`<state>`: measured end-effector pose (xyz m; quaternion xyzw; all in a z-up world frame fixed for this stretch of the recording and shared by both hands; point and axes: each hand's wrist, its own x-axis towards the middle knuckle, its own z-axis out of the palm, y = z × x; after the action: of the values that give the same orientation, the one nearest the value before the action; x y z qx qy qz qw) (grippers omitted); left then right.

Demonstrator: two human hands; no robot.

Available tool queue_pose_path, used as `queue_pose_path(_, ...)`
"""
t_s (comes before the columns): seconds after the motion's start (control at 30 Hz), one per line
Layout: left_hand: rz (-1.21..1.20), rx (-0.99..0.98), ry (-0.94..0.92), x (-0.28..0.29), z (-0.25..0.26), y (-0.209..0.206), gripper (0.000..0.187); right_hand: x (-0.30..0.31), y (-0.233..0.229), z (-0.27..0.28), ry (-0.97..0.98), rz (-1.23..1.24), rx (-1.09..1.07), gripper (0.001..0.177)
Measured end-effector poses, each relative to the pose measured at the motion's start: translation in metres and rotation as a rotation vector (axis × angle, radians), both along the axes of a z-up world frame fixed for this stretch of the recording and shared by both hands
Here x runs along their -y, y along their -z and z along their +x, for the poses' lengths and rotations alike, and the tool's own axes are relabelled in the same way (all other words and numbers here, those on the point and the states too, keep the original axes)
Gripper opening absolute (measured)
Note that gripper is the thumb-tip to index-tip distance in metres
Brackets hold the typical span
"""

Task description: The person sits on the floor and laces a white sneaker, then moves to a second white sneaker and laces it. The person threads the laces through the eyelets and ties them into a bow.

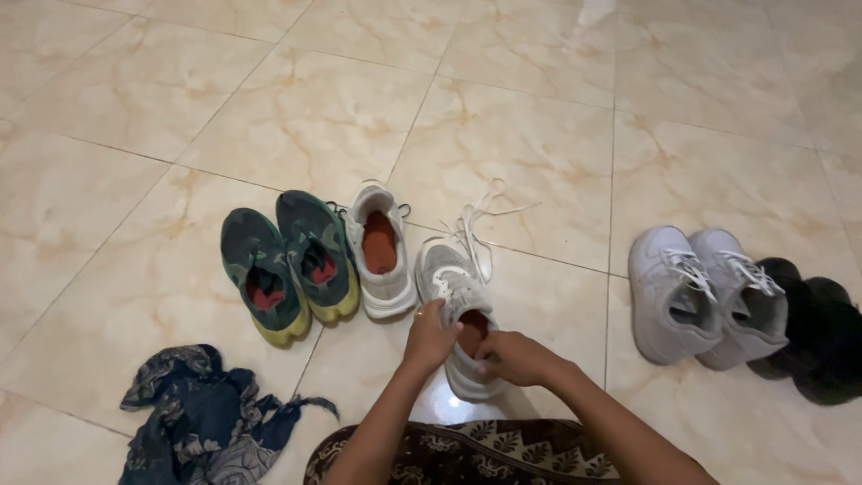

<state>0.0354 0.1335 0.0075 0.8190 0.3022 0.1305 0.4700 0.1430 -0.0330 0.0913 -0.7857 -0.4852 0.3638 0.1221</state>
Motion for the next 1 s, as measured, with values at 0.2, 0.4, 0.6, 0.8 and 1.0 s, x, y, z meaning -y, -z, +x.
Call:
queue_pose_path(0.2, 0.037, 0.063, 0.005, 0.019, -0.005, -0.010, 0.072, 0.007, 0.009, 0.037, 0.259, 0.082, -0.369, 0.023)
queue_pose_path(0.4, -0.005, 0.011, -0.083, 0.034, -0.006, -0.019, 0.057, -0.017, 0.082, 0.091, 0.538, 0.320, 0.025, 0.020)
queue_pose_path(0.6, 0.021, 0.064, -0.165, 0.041, -0.001, -0.009, 0.052, -0.041, 0.160, 0.124, 0.235, 0.720, 0.301, 0.039)
queue_pose_path(0.8, 0.116, 0.197, -0.164, 0.046, -0.005, 0.001, 0.058, -0.049, 0.150, 0.120, 0.357, 0.219, 0.092, 0.043)
queue_pose_path(1.0, 0.008, 0.050, -0.070, 0.043, -0.007, -0.010, 0.064, -0.024, 0.130, 0.089, 0.315, 0.325, 0.175, 0.030)
